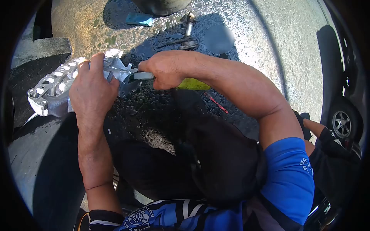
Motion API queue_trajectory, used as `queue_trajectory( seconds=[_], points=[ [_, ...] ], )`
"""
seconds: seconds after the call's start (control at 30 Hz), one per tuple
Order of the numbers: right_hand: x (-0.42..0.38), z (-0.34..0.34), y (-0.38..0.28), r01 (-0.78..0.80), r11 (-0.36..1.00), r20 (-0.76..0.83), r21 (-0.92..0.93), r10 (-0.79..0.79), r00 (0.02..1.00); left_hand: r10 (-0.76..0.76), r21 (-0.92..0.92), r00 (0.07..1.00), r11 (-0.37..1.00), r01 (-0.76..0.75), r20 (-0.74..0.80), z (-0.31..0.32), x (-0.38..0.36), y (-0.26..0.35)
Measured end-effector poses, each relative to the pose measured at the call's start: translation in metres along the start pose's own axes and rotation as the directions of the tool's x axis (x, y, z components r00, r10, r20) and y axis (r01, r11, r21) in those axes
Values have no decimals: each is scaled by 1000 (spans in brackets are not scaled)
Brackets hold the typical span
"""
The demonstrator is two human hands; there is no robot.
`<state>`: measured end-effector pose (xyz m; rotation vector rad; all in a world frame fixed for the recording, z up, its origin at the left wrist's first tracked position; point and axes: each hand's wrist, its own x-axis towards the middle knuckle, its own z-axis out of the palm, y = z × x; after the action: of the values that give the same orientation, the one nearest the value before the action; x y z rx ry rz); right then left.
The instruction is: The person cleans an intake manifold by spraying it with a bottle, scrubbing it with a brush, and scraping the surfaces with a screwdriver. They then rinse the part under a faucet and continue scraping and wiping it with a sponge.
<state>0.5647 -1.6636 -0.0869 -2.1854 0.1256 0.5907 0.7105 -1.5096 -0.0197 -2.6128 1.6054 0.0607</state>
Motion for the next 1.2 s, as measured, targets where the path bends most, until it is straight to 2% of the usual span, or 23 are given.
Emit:
queue_trajectory(
  seconds=[0.13,0.23,0.3,0.33,0.43,0.5,0.6,0.7,0.73,0.83,0.87,0.97,1.03,1.1,1.13,1.2],
  points=[
    [-11,8,9,-55,997,-38,-60,52,998,-16,25,1000,1000,16,15,5,0,6],
    [-42,19,48,-173,978,-86,-119,163,983,-58,18,996,998,57,65,3,3,3],
    [-74,38,86,-312,934,-27,-177,312,950,-67,23,995,998,65,67,6,3,-6],
    [-91,51,98,-400,886,-6,-235,410,912,-35,33,999,999,35,4,1,2,-7],
    [-135,107,142,-599,715,25,-360,649,760,-45,26,999,999,46,-31,3,3,-14],
    [-162,141,166,-673,650,39,-353,728,684,-57,32,998,998,57,-14,2,5,-16],
    [-194,187,188,-751,610,-55,-253,766,641,-59,29,998,998,59,7,-1,6,-13],
    [-202,202,170,-689,598,-107,-410,719,687,-52,24,999,998,52,13,-2,8,-12],
    [-193,183,152,-699,632,-50,-333,729,683,-45,24,999,999,45,17,-2,8,-12],
    [-162,153,142,-776,587,-83,-232,783,617,-40,-22,999,999,40,8,-3,8,-13],
    [-159,153,140,-761,624,-142,-176,749,647,-34,-35,999,999,34,0,-1,7,-15],
    [-148,169,129,-718,673,270,-177,735,622,-57,3,993,998,57,102,-5,7,-16],
    [-155,223,148,-616,691,257,-378,718,647,-48,4,993,999,48,107,-7,5,-15],
    [-155,222,147,-728,641,104,-243,763,638,-34,-25,993,999,37,117,-4,3,-18],
    [-154,220,145,-774,612,35,-162,788,615,30,-39,999,999,-29,37,-1,2,-21],
    [-159,200,150,-794,605,-198,-63,772,604,49,-23,999,999,-49,8,2,-1,-23]
  ],
)
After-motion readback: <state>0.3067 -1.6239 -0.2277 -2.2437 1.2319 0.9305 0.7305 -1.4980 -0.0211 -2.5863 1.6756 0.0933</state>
